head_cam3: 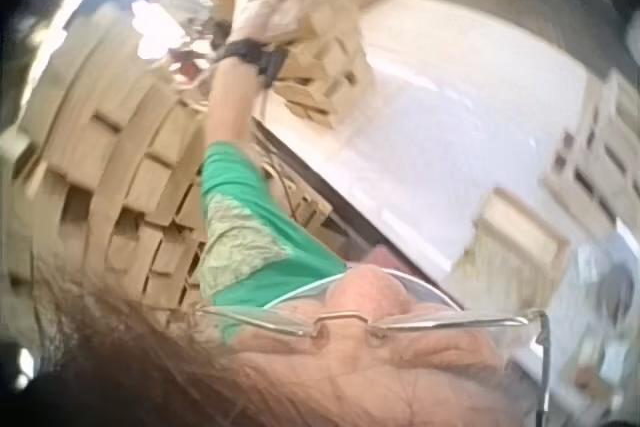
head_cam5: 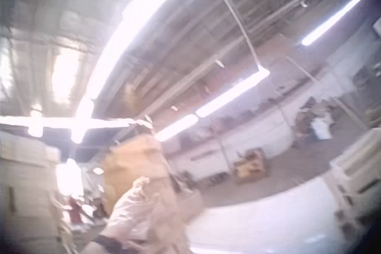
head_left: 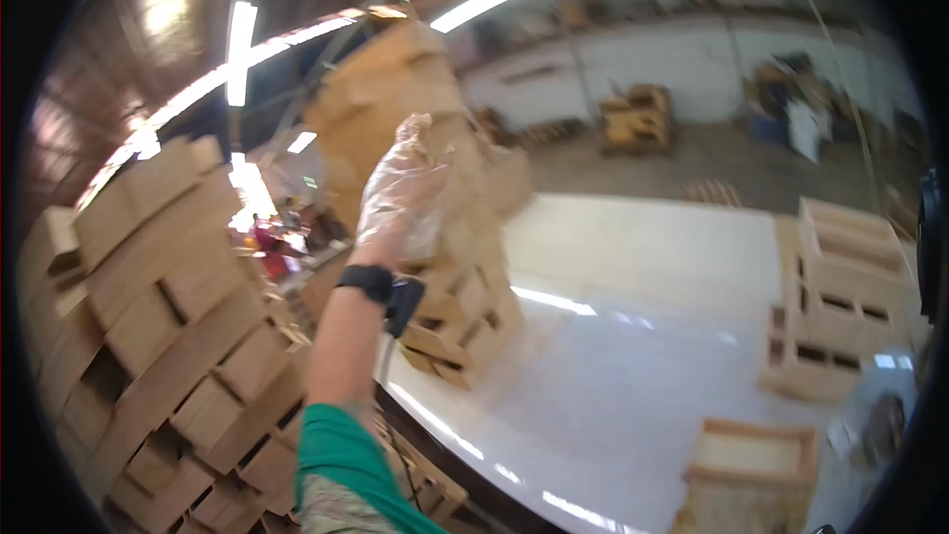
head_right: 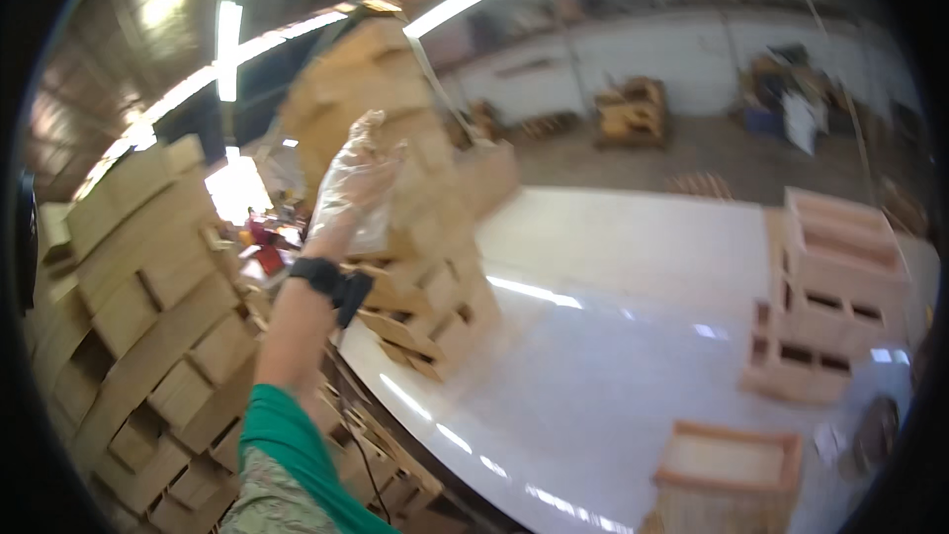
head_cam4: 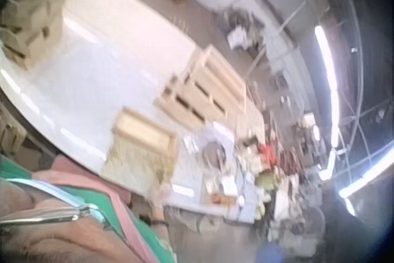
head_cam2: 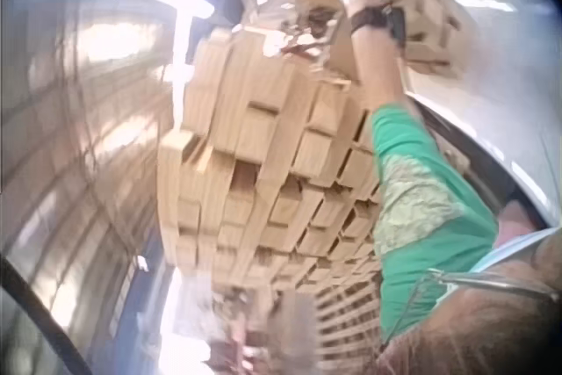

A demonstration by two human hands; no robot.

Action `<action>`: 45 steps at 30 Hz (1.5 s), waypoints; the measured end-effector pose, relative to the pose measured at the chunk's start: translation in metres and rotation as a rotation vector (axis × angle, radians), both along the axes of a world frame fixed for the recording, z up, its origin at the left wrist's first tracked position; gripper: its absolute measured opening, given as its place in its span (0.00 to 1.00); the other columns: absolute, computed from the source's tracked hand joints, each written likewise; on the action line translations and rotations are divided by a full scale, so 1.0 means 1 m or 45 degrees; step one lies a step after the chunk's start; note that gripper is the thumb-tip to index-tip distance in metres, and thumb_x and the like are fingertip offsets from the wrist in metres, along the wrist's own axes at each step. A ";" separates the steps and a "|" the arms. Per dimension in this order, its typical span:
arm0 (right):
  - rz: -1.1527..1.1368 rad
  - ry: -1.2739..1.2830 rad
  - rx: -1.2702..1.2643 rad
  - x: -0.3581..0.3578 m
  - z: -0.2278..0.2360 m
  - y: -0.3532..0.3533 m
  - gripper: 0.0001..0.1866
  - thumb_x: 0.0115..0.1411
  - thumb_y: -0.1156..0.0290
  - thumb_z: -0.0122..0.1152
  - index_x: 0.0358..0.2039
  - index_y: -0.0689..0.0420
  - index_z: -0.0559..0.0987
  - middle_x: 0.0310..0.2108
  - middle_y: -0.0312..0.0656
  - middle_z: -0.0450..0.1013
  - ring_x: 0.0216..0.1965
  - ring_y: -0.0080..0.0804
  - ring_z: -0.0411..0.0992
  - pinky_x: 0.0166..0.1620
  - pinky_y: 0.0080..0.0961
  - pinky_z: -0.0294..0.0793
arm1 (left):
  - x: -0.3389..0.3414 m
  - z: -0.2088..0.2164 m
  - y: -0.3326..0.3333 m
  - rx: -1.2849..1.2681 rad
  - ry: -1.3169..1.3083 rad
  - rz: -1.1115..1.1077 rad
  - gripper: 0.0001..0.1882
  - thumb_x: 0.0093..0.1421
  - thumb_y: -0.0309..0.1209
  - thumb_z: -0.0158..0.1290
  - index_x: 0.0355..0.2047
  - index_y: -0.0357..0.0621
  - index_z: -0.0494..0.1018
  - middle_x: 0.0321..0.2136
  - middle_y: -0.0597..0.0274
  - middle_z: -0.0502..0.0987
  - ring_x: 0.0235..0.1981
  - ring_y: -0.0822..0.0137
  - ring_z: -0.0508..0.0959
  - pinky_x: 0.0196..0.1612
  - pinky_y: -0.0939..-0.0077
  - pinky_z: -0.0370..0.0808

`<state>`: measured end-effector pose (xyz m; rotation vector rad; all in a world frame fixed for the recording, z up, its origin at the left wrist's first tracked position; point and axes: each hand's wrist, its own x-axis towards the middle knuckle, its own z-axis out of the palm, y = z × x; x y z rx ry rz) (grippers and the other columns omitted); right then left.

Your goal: The person wipes the surfaces of a wooden drawer with a cloth, places it onto a stack, and then wipes the interior and exterior of another wooden drawer and its divider.

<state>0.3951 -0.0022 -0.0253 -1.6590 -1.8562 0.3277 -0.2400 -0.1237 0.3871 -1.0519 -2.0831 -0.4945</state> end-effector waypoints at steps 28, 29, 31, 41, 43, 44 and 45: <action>0.239 0.194 0.047 0.054 0.067 0.048 0.18 0.59 0.68 0.54 0.50 0.56 0.76 0.31 0.48 0.74 0.34 0.42 0.74 0.39 0.32 0.72 | 0.338 -0.350 0.066 -0.414 -1.073 -1.217 0.09 0.62 0.32 0.49 0.33 0.37 0.73 0.23 0.59 0.75 0.23 0.54 0.74 0.30 0.63 0.72; 0.302 0.124 -0.014 0.046 0.064 0.052 0.18 0.59 0.67 0.53 0.50 0.55 0.76 0.31 0.47 0.75 0.33 0.42 0.74 0.38 0.33 0.73 | 0.348 -0.340 0.067 -0.527 -1.594 -1.013 0.13 0.61 0.36 0.52 0.36 0.37 0.73 0.26 0.60 0.76 0.24 0.59 0.73 0.30 0.67 0.72; 0.591 0.000 0.227 0.002 0.078 0.046 0.18 0.60 0.66 0.52 0.50 0.55 0.75 0.31 0.46 0.75 0.31 0.41 0.74 0.36 0.35 0.74 | 0.352 -0.334 0.064 -0.634 -2.198 -0.740 0.28 0.54 0.38 0.64 0.48 0.33 0.66 0.39 0.60 0.74 0.36 0.72 0.74 0.38 0.76 0.74; 0.697 -0.528 0.513 -0.059 0.053 0.115 0.08 0.59 0.65 0.50 0.32 0.55 0.74 0.21 0.42 0.71 0.21 0.39 0.72 0.22 0.34 0.72 | 0.371 -0.394 0.039 -0.240 -2.103 -1.249 0.35 0.46 0.27 0.68 0.51 0.37 0.61 0.46 0.59 0.71 0.48 0.69 0.72 0.53 0.74 0.69; 0.262 -0.595 0.447 -0.027 0.052 0.161 0.09 0.58 0.63 0.51 0.28 0.54 0.75 0.21 0.43 0.71 0.19 0.40 0.71 0.22 0.35 0.72 | 0.374 -0.397 0.042 -0.362 -1.887 -1.250 0.34 0.47 0.30 0.67 0.50 0.37 0.61 0.45 0.58 0.72 0.48 0.68 0.72 0.52 0.74 0.69; 0.255 -0.601 0.450 -0.031 0.046 0.158 0.09 0.58 0.63 0.51 0.28 0.54 0.75 0.21 0.43 0.71 0.19 0.40 0.71 0.22 0.35 0.72 | 0.375 -0.393 0.042 -0.385 -1.891 -1.180 0.35 0.47 0.32 0.67 0.50 0.37 0.61 0.45 0.57 0.72 0.48 0.66 0.72 0.52 0.75 0.69; 0.424 -0.754 0.491 -0.042 0.037 0.148 0.09 0.58 0.63 0.52 0.29 0.53 0.75 0.21 0.43 0.71 0.20 0.39 0.71 0.23 0.34 0.72 | 0.374 -0.394 0.043 -0.401 -1.893 -1.101 0.35 0.47 0.34 0.66 0.50 0.36 0.60 0.45 0.56 0.72 0.48 0.65 0.72 0.51 0.75 0.69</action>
